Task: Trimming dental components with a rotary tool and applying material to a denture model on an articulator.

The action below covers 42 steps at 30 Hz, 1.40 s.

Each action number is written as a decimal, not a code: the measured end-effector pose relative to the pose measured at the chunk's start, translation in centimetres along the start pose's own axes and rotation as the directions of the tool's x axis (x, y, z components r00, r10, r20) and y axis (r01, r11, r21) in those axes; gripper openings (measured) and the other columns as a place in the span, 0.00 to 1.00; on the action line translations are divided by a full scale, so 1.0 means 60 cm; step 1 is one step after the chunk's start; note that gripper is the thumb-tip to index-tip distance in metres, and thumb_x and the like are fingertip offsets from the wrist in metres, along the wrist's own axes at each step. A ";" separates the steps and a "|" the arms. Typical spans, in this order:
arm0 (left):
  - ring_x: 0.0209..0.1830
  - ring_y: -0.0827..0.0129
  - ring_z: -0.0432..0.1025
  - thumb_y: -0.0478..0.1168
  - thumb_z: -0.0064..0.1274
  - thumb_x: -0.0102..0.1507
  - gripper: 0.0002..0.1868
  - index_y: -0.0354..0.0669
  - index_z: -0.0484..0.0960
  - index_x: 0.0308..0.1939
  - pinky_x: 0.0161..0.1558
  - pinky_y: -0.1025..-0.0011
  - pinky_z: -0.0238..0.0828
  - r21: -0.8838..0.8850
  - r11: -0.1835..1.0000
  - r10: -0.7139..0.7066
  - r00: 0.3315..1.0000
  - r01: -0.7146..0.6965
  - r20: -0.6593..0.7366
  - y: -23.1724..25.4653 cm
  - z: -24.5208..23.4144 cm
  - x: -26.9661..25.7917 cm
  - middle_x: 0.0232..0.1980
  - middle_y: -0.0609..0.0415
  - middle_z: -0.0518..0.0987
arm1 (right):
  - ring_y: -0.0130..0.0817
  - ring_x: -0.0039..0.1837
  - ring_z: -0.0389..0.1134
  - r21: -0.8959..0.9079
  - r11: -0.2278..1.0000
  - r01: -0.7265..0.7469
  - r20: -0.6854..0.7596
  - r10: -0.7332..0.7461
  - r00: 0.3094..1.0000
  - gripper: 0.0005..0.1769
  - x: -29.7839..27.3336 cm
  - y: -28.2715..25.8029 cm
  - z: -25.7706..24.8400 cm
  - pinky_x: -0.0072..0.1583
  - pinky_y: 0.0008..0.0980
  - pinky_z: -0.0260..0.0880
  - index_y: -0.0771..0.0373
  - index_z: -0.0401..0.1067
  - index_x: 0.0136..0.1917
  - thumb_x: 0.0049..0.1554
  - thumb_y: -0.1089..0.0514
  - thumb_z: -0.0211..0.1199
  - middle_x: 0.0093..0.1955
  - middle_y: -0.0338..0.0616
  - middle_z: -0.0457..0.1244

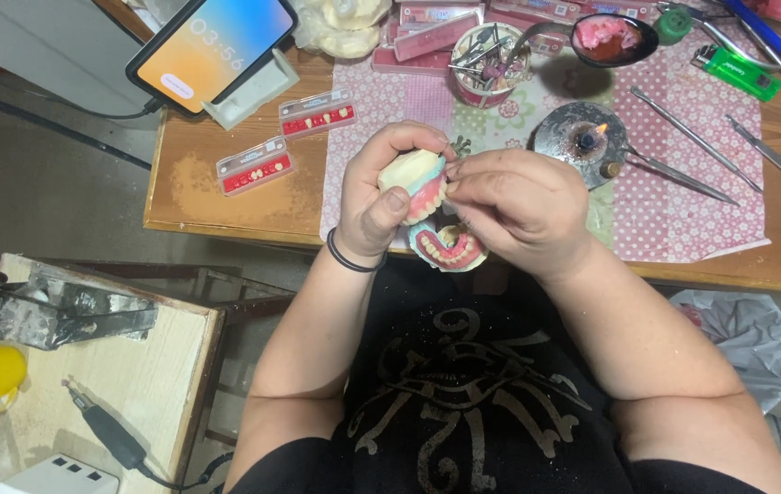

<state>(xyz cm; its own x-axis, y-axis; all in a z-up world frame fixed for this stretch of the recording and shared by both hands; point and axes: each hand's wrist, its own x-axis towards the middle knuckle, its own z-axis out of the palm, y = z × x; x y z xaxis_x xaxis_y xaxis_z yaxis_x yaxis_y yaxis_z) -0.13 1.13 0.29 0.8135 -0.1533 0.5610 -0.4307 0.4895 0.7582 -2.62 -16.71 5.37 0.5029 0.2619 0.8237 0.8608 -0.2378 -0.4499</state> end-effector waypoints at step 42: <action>0.49 0.67 0.73 0.63 0.54 0.61 0.34 0.31 0.79 0.51 0.53 0.70 0.73 0.056 0.998 -0.009 1.000 0.008 0.012 0.006 0.005 0.002 0.46 0.42 0.79 | 0.46 0.42 0.72 0.189 0.971 -0.147 0.038 0.142 0.989 0.06 -0.001 0.018 -0.006 0.47 0.40 0.75 0.66 0.79 0.39 0.57 0.71 0.73 0.42 0.53 0.70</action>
<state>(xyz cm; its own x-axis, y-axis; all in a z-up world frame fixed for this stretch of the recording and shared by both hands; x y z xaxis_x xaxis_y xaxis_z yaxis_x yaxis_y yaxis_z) -0.32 1.02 0.73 0.8124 -0.1682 0.5583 -0.4450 0.4398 0.7801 -1.78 -17.34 4.96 0.6229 0.2607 0.7376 0.7766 -0.0928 -0.6231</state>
